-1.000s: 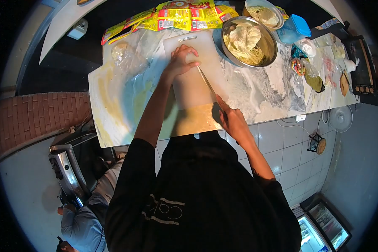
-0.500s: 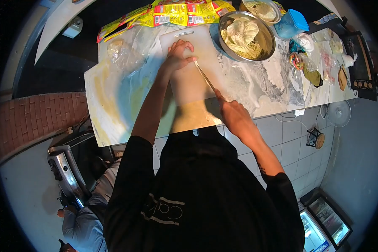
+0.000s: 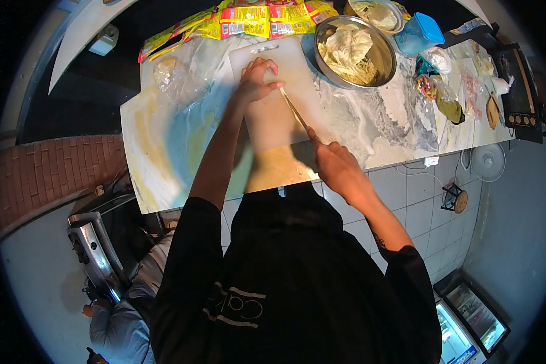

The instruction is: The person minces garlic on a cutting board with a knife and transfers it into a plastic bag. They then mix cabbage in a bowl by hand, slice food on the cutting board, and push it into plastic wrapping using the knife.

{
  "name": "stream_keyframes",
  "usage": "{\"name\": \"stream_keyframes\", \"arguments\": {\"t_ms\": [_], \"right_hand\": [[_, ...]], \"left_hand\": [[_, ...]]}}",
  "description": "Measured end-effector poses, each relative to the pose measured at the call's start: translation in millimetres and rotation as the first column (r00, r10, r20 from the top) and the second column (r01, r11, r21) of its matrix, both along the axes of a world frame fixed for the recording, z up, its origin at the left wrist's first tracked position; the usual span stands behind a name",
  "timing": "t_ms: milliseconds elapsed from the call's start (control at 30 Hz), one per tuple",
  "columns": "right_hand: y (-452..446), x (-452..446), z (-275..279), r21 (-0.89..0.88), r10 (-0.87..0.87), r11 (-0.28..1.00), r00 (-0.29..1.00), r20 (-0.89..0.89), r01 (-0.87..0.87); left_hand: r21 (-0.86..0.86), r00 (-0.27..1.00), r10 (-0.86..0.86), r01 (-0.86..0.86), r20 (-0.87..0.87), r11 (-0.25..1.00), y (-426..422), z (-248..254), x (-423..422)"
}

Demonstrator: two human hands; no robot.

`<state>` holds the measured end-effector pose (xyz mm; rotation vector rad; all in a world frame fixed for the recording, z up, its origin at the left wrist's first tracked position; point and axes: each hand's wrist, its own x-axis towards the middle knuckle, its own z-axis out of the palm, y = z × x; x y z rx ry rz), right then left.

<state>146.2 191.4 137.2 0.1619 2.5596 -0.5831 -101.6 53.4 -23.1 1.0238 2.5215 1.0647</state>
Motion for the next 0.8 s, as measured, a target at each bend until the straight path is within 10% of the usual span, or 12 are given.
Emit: {"name": "stream_keyframes", "arguments": {"t_ms": [533, 800], "right_hand": [[8.6, 25.1, -46.5, -0.115, -0.107, 0.990, 0.959, -0.263, 0.079], [0.6, -3.8, -8.1, 0.021, -0.011, 1.000, 1.000, -0.004, 0.012]], "left_hand": [[0.060, 0.999, -0.029, 0.028, 0.015, 0.998, -0.8, 0.7, -6.3], [0.063, 0.996, -0.059, 0.055, 0.069, 0.996, -1.5, -0.1, -11.3]]}}
